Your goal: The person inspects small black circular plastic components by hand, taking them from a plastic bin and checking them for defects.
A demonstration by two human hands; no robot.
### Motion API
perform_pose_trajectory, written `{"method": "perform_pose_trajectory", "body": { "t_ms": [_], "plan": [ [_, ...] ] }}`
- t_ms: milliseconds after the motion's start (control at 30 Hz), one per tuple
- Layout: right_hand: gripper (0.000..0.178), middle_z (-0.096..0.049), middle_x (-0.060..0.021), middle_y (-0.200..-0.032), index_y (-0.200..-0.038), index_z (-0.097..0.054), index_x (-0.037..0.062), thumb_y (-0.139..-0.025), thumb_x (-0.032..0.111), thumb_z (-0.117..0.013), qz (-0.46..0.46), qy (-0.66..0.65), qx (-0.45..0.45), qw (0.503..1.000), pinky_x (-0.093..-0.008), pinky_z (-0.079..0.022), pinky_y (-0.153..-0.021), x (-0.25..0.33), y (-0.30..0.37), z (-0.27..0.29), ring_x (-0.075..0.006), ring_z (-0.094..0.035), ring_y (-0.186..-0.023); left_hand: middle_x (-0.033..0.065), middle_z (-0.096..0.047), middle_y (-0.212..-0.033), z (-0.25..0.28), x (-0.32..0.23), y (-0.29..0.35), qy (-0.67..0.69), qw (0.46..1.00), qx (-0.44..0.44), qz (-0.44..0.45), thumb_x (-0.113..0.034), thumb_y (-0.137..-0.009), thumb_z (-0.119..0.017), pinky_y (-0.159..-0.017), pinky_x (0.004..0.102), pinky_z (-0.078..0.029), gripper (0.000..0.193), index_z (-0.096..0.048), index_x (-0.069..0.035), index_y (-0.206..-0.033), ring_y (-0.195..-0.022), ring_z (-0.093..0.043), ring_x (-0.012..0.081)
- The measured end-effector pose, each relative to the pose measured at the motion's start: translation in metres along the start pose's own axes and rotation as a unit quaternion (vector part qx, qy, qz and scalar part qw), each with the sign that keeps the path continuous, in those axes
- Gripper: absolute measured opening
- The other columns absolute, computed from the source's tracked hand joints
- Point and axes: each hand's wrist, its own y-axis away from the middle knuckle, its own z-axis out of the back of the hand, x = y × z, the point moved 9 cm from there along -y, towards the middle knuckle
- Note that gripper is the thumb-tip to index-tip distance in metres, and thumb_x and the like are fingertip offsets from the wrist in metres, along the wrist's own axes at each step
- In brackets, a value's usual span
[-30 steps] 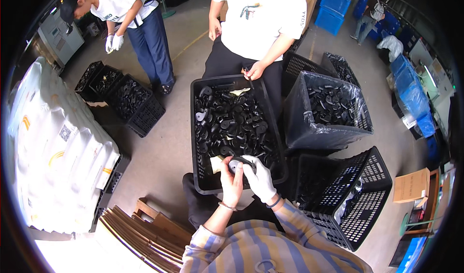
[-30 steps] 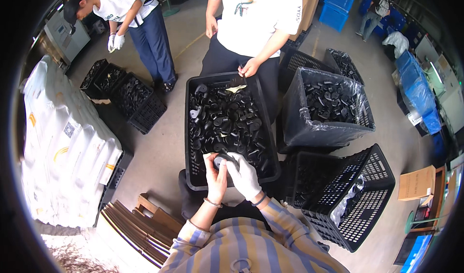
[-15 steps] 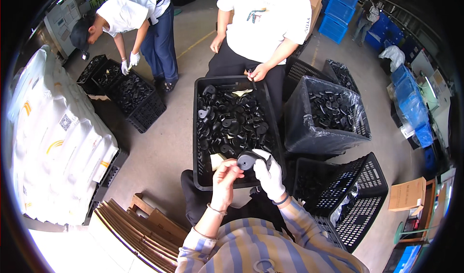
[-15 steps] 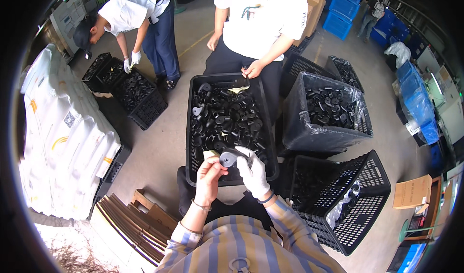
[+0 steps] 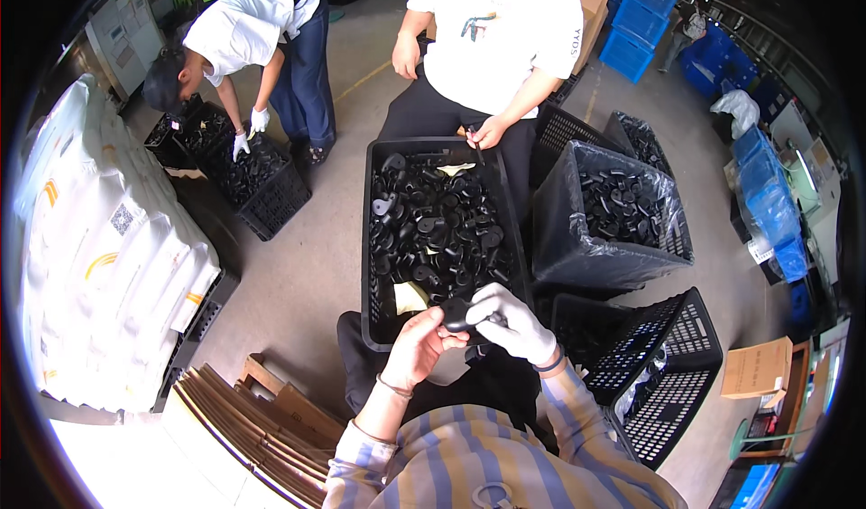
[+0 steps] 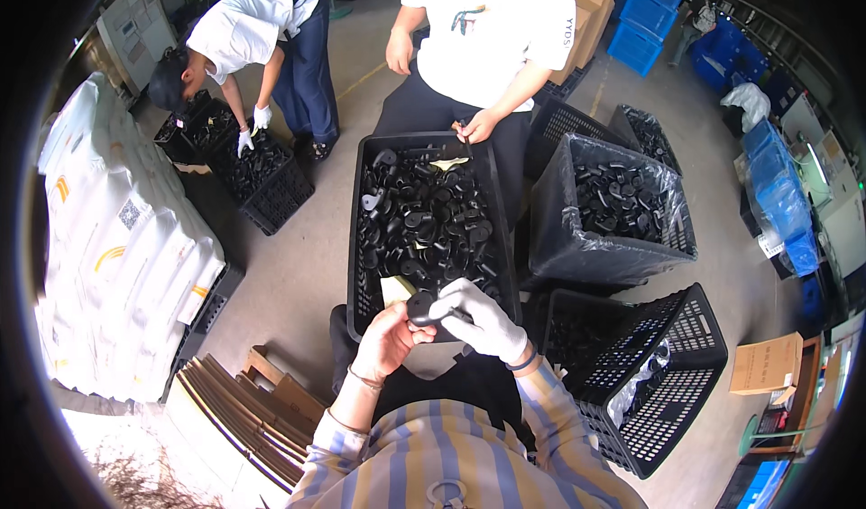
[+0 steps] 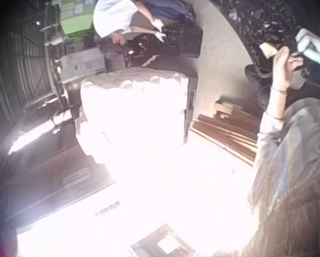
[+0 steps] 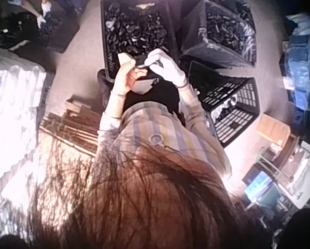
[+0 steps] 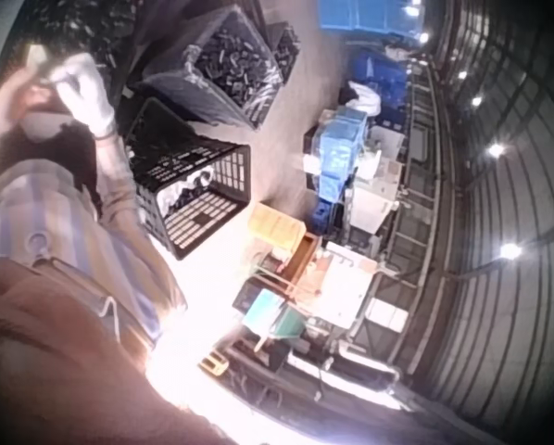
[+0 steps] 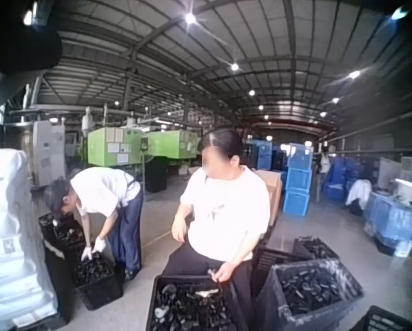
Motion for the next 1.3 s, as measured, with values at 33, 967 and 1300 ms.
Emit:
{"method": "perform_pose_trajectory", "body": {
  "t_ms": [33,967,1300],
  "plan": [
    [0.018,-0.047,-0.005,-0.096,-0.096,-0.051,0.0046,-0.079,0.001,-0.052,0.0,0.029,0.013,1.0,-0.0208,-0.037,-0.062,0.005,-0.002,-0.001,-0.0077,-0.044,-0.071,0.0147,-0.061,-0.093,0.003,-0.001,0.002,-0.039,0.999,-0.023,-0.009,-0.007,-0.084,-0.05,-0.081,0.0362,-0.048,0.02,-0.055,0.002,-0.101,-0.086,-0.06,0.0252],
    [0.015,-0.055,-0.0057,-0.062,-0.079,-0.056,0.0022,-0.083,0.016,-0.053,-0.187,0.133,-0.251,0.94,-0.0266,-0.04,-0.05,-0.057,0.007,0.009,-0.0124,-0.051,-0.053,0.0033,-0.059,-0.081,0.023,0.001,-0.008,-0.202,0.939,-0.169,-0.22,-0.01,-0.086,-0.051,-0.066,0.0217,-0.049,0.009,-0.054,-0.002,-0.087,-0.071,-0.058,0.009],
    [0.027,-0.048,-0.002,-0.051,-0.069,-0.054,0.0044,-0.087,0.023,-0.049,-0.233,0.029,-0.277,0.932,-0.0209,-0.031,-0.037,-0.078,0.012,-0.006,-0.0087,-0.044,-0.039,-0.0048,-0.044,-0.051,0.04,-0.024,0.002,-0.3,0.877,-0.315,-0.203,-0.029,-0.088,-0.049,-0.035,0.0169,-0.034,0.038,-0.048,-0.007,-0.056,-0.039,-0.039,0.0025]
  ]
}}
